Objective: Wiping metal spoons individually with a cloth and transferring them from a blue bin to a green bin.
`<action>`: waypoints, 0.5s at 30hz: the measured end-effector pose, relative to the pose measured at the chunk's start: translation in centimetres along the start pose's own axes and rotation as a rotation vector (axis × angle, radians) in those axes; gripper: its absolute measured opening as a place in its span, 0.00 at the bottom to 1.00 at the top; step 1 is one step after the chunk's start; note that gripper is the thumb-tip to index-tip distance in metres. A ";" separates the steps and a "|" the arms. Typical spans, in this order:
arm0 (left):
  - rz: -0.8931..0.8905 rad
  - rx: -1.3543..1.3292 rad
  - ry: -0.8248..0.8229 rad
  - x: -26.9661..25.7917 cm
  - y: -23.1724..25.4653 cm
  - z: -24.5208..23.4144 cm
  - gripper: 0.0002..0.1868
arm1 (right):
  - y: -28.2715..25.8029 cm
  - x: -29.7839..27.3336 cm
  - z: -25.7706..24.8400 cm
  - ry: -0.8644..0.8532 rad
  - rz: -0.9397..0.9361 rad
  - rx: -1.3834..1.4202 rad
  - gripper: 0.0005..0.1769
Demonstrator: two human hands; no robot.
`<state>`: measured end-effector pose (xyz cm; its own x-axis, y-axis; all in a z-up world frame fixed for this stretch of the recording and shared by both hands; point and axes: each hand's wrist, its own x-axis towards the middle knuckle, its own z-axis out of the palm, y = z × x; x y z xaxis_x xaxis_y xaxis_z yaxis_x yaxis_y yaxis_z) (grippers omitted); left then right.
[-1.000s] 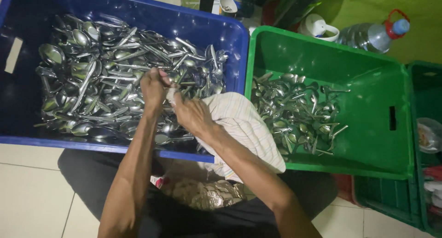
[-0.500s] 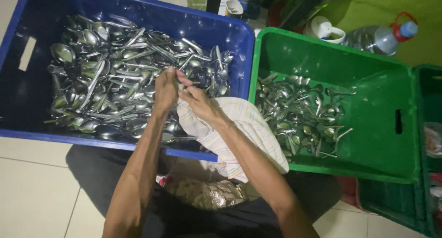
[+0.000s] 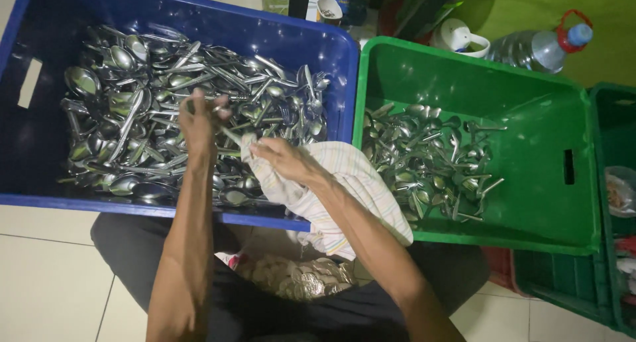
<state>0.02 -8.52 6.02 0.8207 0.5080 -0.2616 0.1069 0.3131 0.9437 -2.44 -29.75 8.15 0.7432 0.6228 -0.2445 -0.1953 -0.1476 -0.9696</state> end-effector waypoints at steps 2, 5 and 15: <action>-0.013 0.175 -0.045 -1.9 -0.1 1.5 0.20 | 1.9 1.5 -0.1 0.087 -0.032 -0.086 0.18; 0.005 0.275 -0.112 -4.9 1.0 2.4 0.16 | 2.1 1.2 0.6 0.166 -0.082 -0.223 0.19; 0.032 0.345 -0.373 -8.7 -0.1 0.2 0.19 | 0.1 2.2 -1.0 0.724 -0.671 -0.837 0.13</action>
<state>-7.00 -13.11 8.28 0.9644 0.1723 -0.2005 0.2058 -0.0132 0.9785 -0.18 -29.12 7.45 0.7662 0.2456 0.5938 0.6103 -0.5672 -0.5529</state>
